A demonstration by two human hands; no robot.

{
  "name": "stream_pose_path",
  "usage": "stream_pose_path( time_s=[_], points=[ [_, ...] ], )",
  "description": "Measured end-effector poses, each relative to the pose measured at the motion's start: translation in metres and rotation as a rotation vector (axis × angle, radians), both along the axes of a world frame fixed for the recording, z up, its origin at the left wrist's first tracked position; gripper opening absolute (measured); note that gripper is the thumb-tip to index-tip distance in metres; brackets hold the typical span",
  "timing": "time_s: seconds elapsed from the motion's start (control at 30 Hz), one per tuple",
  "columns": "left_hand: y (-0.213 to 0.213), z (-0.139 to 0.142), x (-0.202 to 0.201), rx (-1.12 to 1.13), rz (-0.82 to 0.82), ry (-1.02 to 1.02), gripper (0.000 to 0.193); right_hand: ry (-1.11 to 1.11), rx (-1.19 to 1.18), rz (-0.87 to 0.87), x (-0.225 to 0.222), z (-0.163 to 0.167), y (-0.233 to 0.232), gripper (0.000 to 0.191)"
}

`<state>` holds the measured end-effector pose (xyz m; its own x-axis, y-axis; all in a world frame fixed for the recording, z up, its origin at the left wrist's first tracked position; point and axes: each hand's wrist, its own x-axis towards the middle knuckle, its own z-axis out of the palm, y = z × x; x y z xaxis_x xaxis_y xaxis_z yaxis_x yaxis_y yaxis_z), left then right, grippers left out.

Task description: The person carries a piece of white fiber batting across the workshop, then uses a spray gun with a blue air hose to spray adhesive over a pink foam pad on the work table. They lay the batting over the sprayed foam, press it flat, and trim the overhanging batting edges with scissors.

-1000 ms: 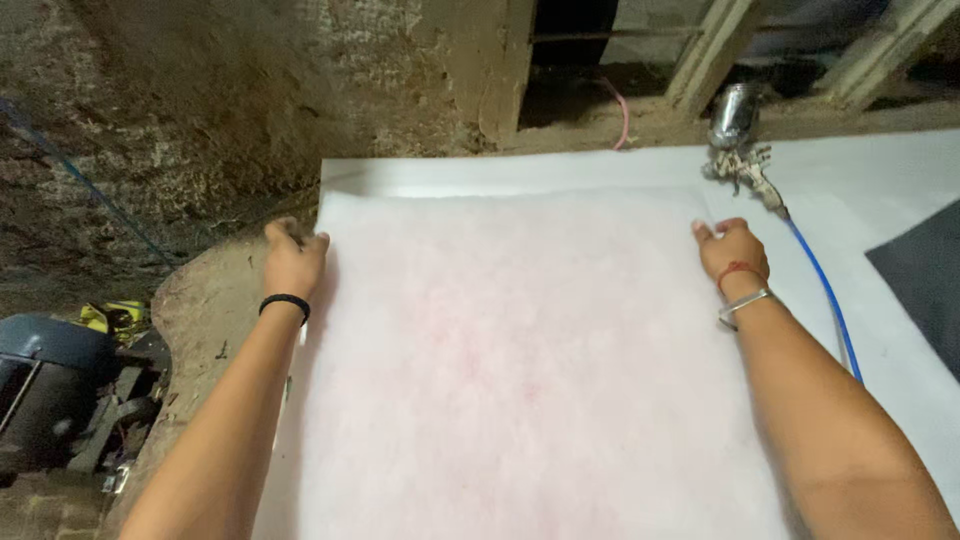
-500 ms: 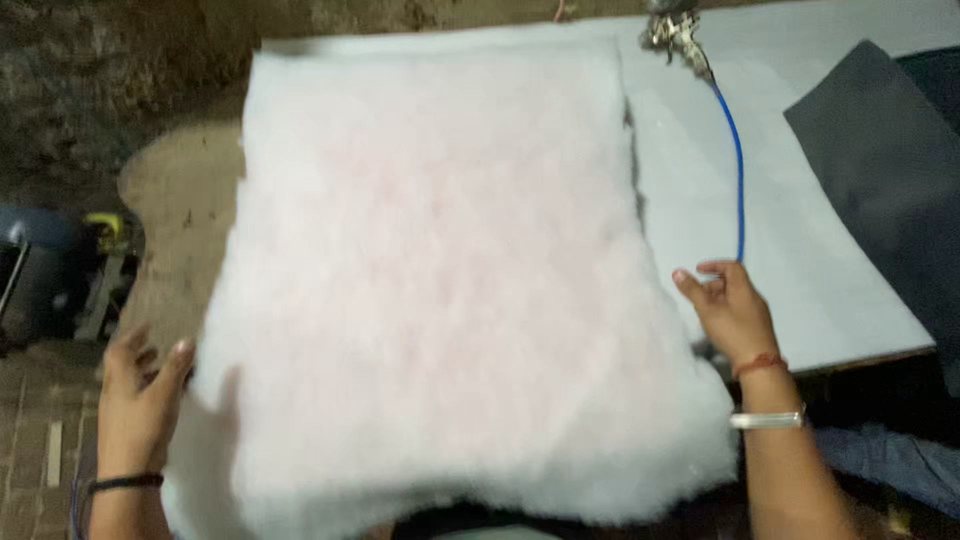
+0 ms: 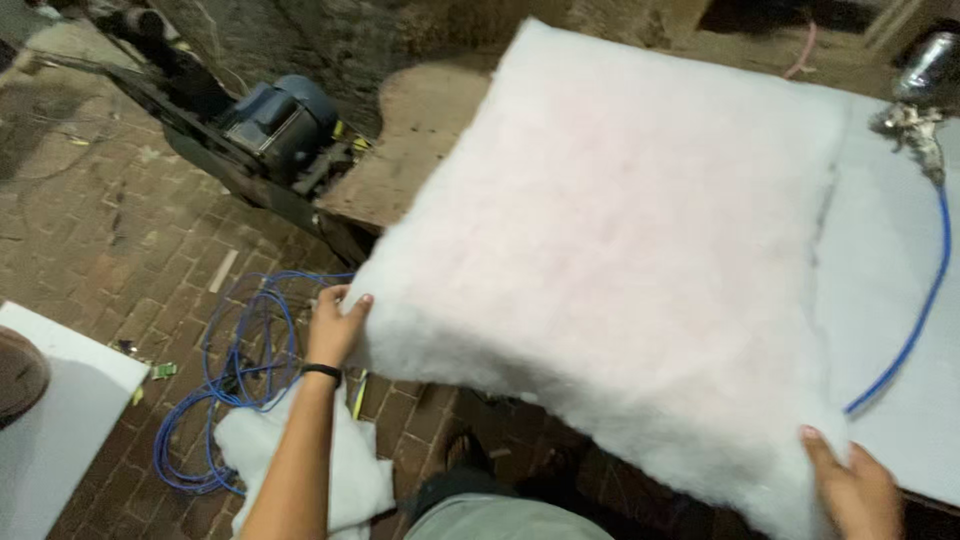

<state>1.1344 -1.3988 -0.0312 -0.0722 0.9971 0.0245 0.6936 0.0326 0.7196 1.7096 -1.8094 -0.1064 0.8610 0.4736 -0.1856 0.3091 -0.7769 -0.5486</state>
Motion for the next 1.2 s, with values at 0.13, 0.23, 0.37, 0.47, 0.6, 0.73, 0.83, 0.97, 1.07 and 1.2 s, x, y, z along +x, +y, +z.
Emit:
stream_pose_path(
  time_s=[0.13, 0.23, 0.37, 0.47, 0.6, 0.73, 0.83, 0.97, 1.07, 1.2],
  points=[
    [-0.007, 0.021, -0.004, 0.294, -0.048, -0.336, 0.038, -0.378, 0.032, 0.000, 0.005, 0.015, -0.009, 0.058],
    [-0.010, 0.037, -0.019, 0.348, -0.106, -0.390, 0.032, -0.118, 0.102, -0.402, -0.006, 0.025, -0.008, 0.069],
    [-0.021, 0.025, -0.045, 0.209, -0.126, -0.155, 0.030, -0.198, 0.253, -0.248, -0.036, 0.039, -0.015, 0.070],
    [-0.029, -0.005, -0.056, 0.249, -0.237, -0.021, 0.036, -0.392, 0.099, -0.111, -0.051, 0.055, -0.037, 0.066],
    [-0.019, -0.020, -0.059, 0.001, -0.263, -0.027, 0.054, -0.407, 0.018, -0.143, -0.084, 0.055, -0.037, 0.058],
    [0.002, 0.006, -0.032, 0.468, -0.408, 0.085, 0.071, -0.322, 0.298, -0.179, -0.091, 0.067, -0.043, 0.050],
    [0.013, 0.022, 0.035, 0.505, -0.619, 0.060, 0.080, -0.269, 0.398, -0.180, -0.080, 0.068, -0.051, 0.052],
    [-0.010, 0.017, 0.183, 0.485, -0.888, 0.240, 0.083, -0.299, 0.369, -0.102, -0.060, 0.041, -0.053, 0.060],
    [-0.058, 0.014, 0.300, 0.439, -1.026, 0.357, 0.097, -0.090, 0.426, -0.075, -0.054, 0.026, -0.051, 0.061],
    [-0.166, 0.006, 0.383, 0.438, -1.311, 0.416, 0.101, 0.229, 0.407, -0.227, -0.044, 0.042, -0.039, 0.055]
  ],
)
